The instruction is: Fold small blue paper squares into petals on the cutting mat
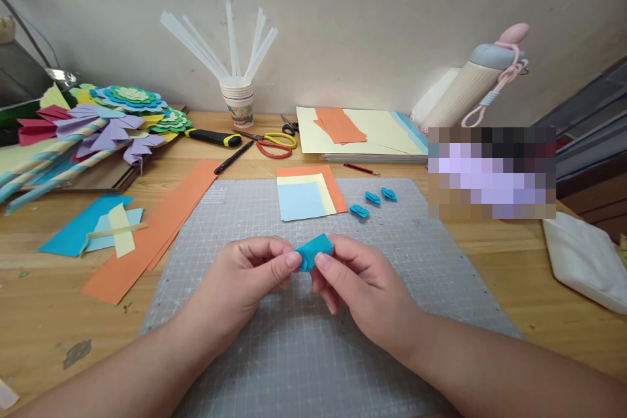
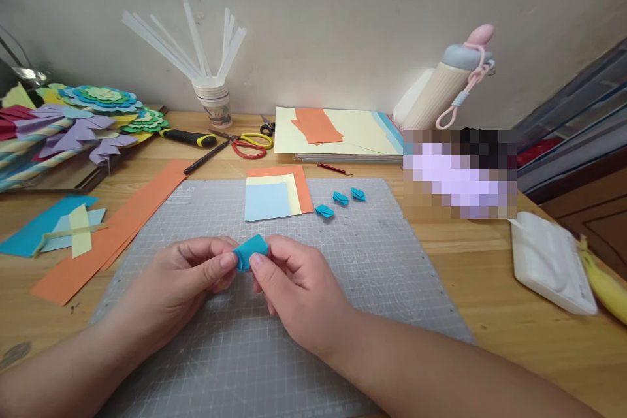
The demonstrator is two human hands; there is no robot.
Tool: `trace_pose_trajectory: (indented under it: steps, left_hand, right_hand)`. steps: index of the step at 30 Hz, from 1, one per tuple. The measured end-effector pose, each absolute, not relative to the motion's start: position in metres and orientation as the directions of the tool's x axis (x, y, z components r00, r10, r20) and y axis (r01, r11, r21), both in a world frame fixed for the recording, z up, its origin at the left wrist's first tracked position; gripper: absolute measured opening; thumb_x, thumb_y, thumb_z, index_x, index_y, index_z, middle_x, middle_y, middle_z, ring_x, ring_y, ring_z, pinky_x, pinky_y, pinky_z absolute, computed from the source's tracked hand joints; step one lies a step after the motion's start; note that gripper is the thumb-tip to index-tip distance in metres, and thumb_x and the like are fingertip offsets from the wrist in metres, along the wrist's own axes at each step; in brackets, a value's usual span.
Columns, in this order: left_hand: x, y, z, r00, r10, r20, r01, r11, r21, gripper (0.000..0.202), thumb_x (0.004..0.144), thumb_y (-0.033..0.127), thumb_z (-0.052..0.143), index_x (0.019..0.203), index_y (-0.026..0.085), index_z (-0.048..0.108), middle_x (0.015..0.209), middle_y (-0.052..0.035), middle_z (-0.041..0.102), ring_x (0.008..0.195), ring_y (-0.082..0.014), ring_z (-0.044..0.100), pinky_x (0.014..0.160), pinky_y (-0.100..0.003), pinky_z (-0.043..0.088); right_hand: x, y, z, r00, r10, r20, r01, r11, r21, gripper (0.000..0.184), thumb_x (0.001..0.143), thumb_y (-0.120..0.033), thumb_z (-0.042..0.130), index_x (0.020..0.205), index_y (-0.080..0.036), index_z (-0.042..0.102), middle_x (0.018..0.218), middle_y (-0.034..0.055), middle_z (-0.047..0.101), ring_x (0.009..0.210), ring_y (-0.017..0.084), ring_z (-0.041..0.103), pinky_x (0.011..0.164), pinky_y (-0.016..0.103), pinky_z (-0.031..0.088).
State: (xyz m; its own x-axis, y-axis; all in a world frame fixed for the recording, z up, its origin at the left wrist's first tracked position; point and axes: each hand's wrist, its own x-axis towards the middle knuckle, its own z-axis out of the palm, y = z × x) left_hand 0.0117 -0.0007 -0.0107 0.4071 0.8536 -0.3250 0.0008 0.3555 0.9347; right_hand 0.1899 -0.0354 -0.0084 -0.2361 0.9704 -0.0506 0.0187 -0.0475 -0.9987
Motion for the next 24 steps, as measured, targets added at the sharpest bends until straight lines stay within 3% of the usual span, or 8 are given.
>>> trace_pose_trajectory:
  steps: [13, 18, 24]
  left_hand:
    - [0.0122, -0.0008, -0.0071, 0.405, 0.873, -0.273, 0.004, 0.297, 0.955, 0.028, 0.077, 0.037, 0.072, 0.062, 0.017, 0.061, 0.06, 0.0054, 0.051, 0.059, -0.0088, 0.039, 0.059, -0.022, 0.031]
    - [0.0155, -0.0025, -0.0038, 0.399, 0.881, -0.253, 0.045, 0.257, 0.965, 0.026, 0.077, 0.035, 0.071, 0.062, 0.017, 0.06, 0.063, 0.0035, 0.056, 0.06, -0.0099, 0.045, 0.057, -0.022, 0.034]
    - [0.0194, -0.0075, -0.0026, 0.376, 0.91, -0.174, 0.081, 0.155, 0.985, 0.02, 0.078, 0.03, 0.068, 0.065, 0.018, 0.058, 0.069, 0.0024, 0.055, 0.066, -0.012, 0.048, 0.06, -0.023, 0.039]
  right_hand:
    - [0.1886, -0.0348, -0.0091, -0.271, 0.96, -0.069, 0.025, -0.064, -0.998, 0.026, 0.092, -0.032, 0.048, 0.07, -0.018, 0.052, 0.063, -0.003, 0.048, 0.049, 0.009, 0.043, 0.048, 0.024, 0.036]
    - [0.1861, -0.0354, -0.0067, -0.273, 0.958, -0.083, 0.003, -0.086, -0.996, 0.016, 0.084, -0.026, 0.056, 0.072, -0.019, 0.049, 0.062, -0.0056, 0.04, 0.053, 0.009, 0.038, 0.047, 0.023, 0.033]
    - [0.1856, -0.0347, -0.0049, -0.228, 0.969, -0.091, 0.06, -0.079, -0.995, 0.018, 0.081, -0.018, 0.053, 0.065, -0.02, 0.044, 0.058, -0.0071, 0.037, 0.052, 0.009, 0.032, 0.047, 0.023, 0.028]
